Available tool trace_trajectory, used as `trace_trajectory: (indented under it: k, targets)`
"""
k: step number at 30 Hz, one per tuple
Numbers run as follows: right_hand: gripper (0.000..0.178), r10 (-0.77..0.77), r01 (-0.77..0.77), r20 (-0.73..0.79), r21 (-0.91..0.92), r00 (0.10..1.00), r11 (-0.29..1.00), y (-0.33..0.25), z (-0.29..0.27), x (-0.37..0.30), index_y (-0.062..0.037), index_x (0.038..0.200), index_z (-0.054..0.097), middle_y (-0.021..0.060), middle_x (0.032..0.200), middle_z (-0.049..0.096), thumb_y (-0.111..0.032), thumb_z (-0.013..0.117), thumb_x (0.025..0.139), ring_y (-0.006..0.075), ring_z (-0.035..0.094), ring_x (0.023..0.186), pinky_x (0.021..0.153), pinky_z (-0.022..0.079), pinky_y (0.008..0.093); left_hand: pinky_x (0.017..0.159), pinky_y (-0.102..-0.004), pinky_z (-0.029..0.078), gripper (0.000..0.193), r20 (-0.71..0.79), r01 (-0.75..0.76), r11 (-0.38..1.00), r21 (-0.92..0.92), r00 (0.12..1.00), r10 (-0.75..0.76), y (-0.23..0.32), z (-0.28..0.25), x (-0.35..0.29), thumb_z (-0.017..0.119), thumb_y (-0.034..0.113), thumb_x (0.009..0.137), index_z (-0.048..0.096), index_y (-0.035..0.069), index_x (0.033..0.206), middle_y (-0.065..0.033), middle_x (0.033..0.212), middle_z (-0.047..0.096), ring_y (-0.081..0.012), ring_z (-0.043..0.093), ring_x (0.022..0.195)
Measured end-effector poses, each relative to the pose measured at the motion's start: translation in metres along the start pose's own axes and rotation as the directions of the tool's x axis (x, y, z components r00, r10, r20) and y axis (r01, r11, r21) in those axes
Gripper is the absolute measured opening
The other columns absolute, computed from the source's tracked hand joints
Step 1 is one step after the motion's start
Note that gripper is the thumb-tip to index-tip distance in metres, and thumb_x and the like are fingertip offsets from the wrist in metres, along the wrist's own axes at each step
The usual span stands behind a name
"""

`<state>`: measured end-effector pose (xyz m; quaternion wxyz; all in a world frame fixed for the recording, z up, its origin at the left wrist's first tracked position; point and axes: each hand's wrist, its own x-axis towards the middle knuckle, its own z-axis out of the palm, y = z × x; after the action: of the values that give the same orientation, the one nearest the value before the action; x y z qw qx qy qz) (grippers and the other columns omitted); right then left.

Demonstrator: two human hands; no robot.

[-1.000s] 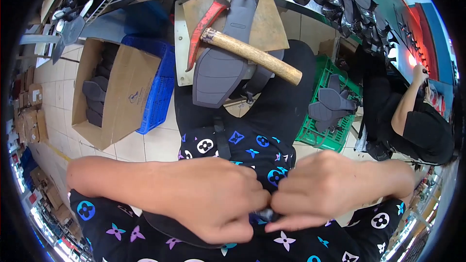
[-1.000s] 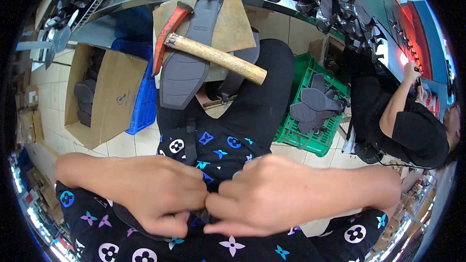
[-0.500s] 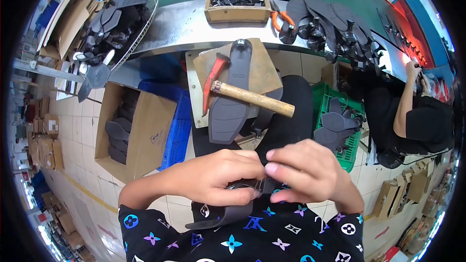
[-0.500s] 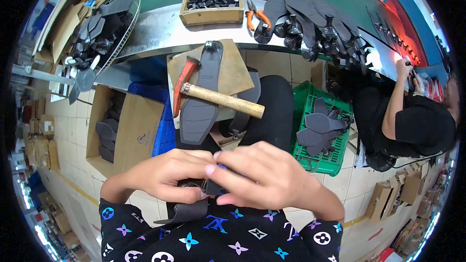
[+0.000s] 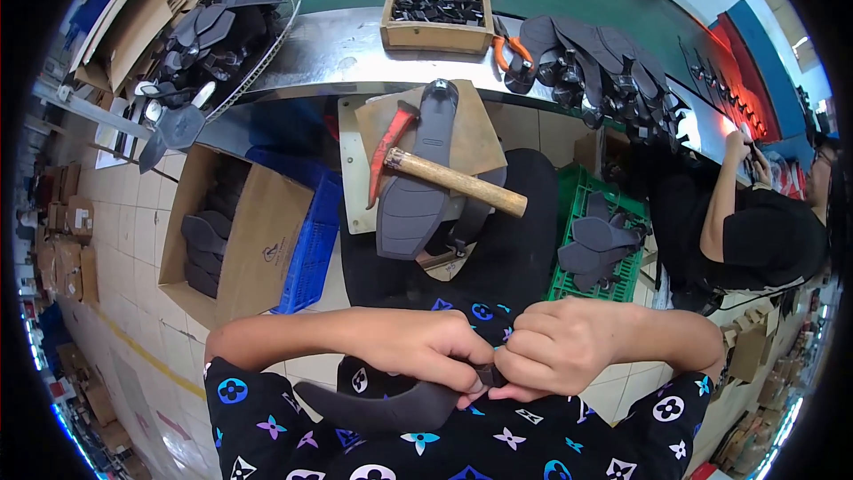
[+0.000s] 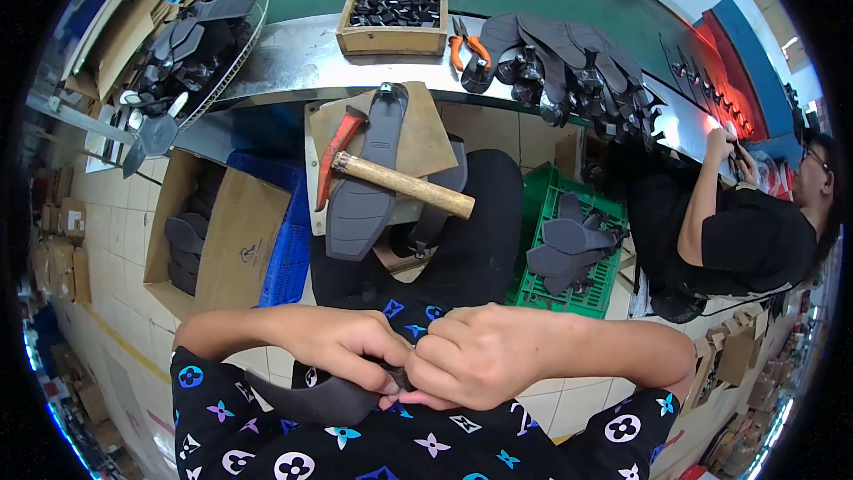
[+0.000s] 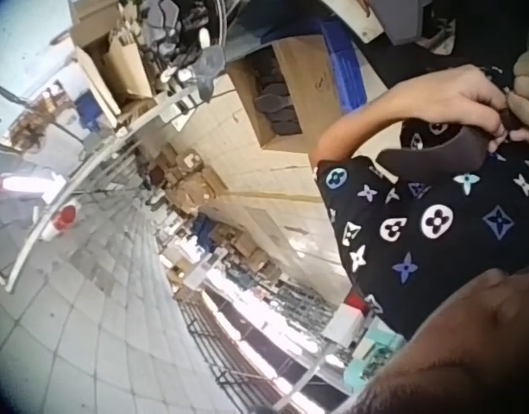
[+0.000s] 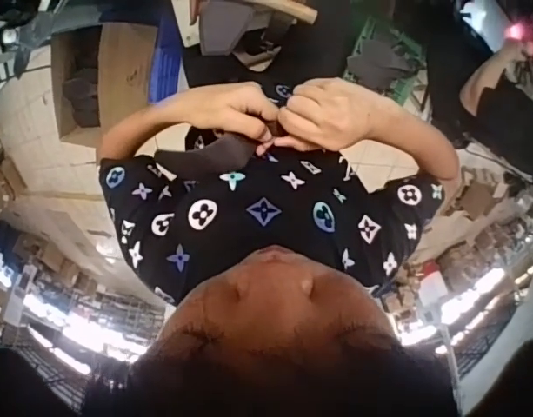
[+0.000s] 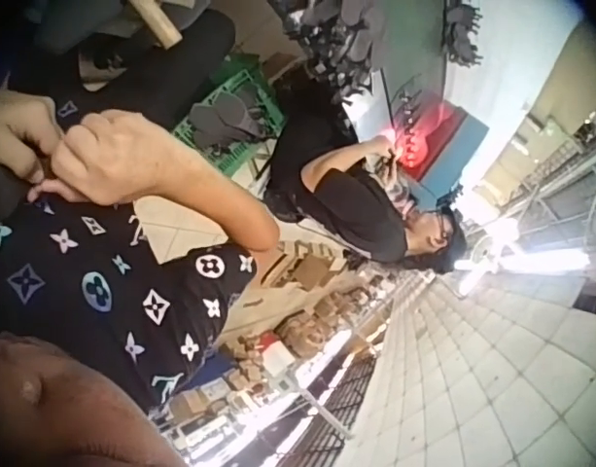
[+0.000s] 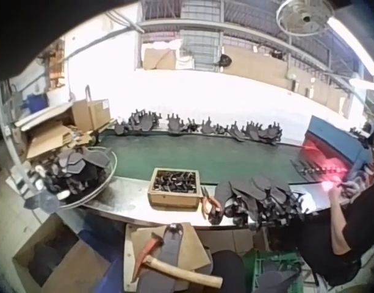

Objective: Securing the shoe upper to the sole component using pliers, a hammer, and nails.

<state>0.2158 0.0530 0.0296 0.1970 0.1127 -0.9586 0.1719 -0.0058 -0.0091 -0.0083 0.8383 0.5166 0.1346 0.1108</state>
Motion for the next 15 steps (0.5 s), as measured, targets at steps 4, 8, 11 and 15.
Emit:
trace_trajectory:
  k: [4,8,11,15]
  targets:
    - [0.031,0.071,-0.062,-0.042,0.18,0.997,0.982,-0.003,0.008,-0.001,-0.0026,0.075,0.057,0.0027,0.064,0.043,-0.026,0.071,0.089,0.0168,0.051,0.051,0.046,0.045,0.0283,0.056,-0.0294,0.044,0.028,-0.047,-0.049,0.988,0.144,0.997,0.056,-0.005,0.004,-0.001,0.053,0.023,0.093,0.067,-0.001,0.087,-0.003,0.075,0.067,-0.0108,0.055,0.058]
    - [0.03,0.177,-0.156,-0.063,0.256,0.982,0.954,-0.006,0.019,-0.005,-0.0029,0.073,0.056,0.0058,0.063,0.047,-0.022,0.074,0.087,0.0196,0.053,0.05,0.044,0.045,0.031,0.068,-0.037,0.048,0.026,-0.093,0.057,0.968,0.245,0.995,-0.035,0.007,0.006,-0.007,0.056,0.018,0.094,0.063,-0.007,0.09,-0.0156,0.081,0.068,-0.027,0.066,0.073]
    - [0.028,0.29,-0.242,-0.092,0.35,0.953,0.905,-0.009,0.028,-0.006,-0.0025,0.072,0.056,0.0075,0.061,0.047,-0.018,0.074,0.087,0.0218,0.051,0.048,0.042,0.044,0.0339,0.062,-0.0395,0.047,0.031,-0.214,-0.006,0.93,0.368,0.973,0.091,-0.001,0.012,-0.01,0.055,0.022,0.093,0.061,-0.007,0.086,-0.0186,0.073,0.064,-0.0308,0.062,0.064]
    - [0.03,0.492,-0.409,-0.041,0.499,0.869,0.764,-0.011,0.04,-0.013,-0.0021,0.072,0.053,0.0098,0.061,0.05,-0.015,0.071,0.091,0.0255,0.051,0.048,0.043,0.041,0.0356,0.058,-0.0431,0.047,0.036,-0.38,0.118,0.893,0.434,0.923,0.063,0.01,0.016,-0.016,0.054,0.025,0.092,0.058,-0.009,0.08,-0.0232,0.064,0.059,-0.0351,0.059,0.057]
